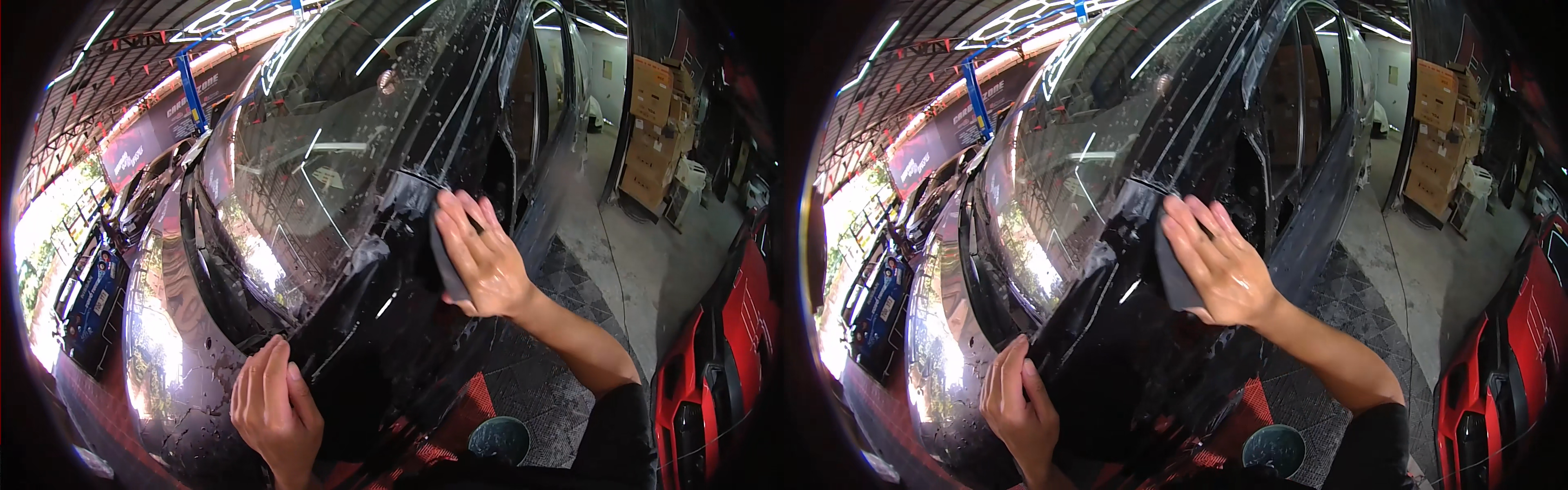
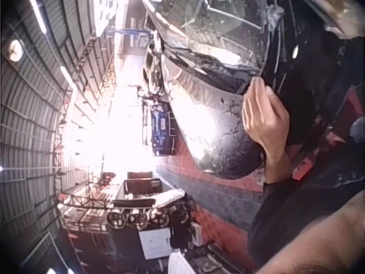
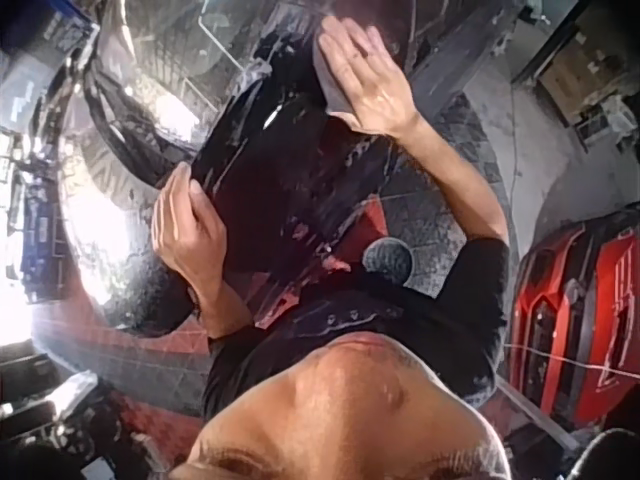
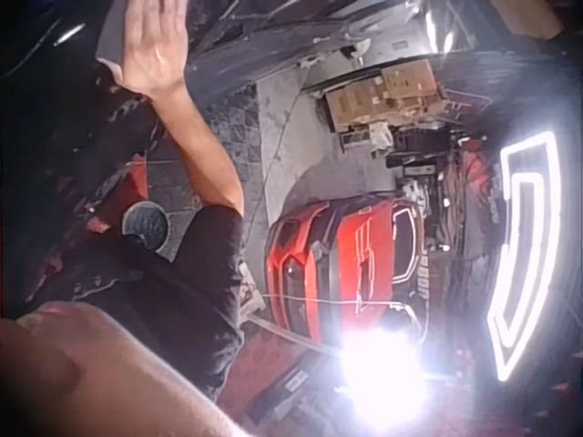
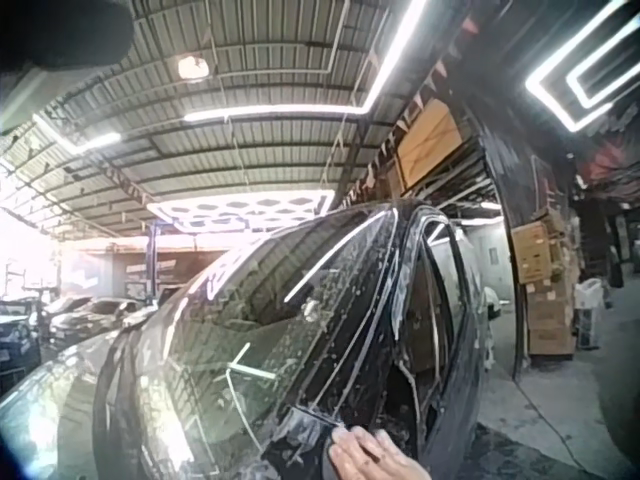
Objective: Sanding the surface of a black car using a sanding block and water.
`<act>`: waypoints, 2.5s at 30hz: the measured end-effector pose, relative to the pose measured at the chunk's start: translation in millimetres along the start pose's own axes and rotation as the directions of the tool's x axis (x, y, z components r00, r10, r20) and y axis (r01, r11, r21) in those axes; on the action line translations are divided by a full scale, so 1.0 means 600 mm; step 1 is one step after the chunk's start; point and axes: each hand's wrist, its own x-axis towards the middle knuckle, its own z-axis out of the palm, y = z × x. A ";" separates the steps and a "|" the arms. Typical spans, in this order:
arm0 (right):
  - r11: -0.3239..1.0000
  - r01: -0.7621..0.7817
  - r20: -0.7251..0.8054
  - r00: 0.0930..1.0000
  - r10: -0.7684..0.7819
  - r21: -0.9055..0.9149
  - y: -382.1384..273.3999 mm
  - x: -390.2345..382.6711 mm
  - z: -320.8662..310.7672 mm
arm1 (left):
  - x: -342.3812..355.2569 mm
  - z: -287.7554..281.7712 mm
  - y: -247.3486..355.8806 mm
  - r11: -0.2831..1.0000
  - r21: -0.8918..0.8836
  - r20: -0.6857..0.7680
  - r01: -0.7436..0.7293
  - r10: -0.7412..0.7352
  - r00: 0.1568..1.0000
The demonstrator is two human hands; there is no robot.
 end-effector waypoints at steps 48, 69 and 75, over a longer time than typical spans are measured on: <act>0.868 -0.471 -0.116 0.864 0.490 0.157 -0.214 0.039 0.038 | -0.010 0.008 -0.009 1.000 0.020 0.006 -0.020 0.020 1.000; 0.709 -0.691 -0.249 0.668 0.702 0.145 -0.211 0.083 0.040 | -0.016 0.017 -0.016 0.999 0.026 -0.010 -0.035 0.035 0.999; 0.676 -0.630 -0.209 0.654 0.727 0.381 -0.218 0.043 0.042 | -0.013 0.028 -0.004 0.999 0.016 -0.005 -0.041 0.041 0.999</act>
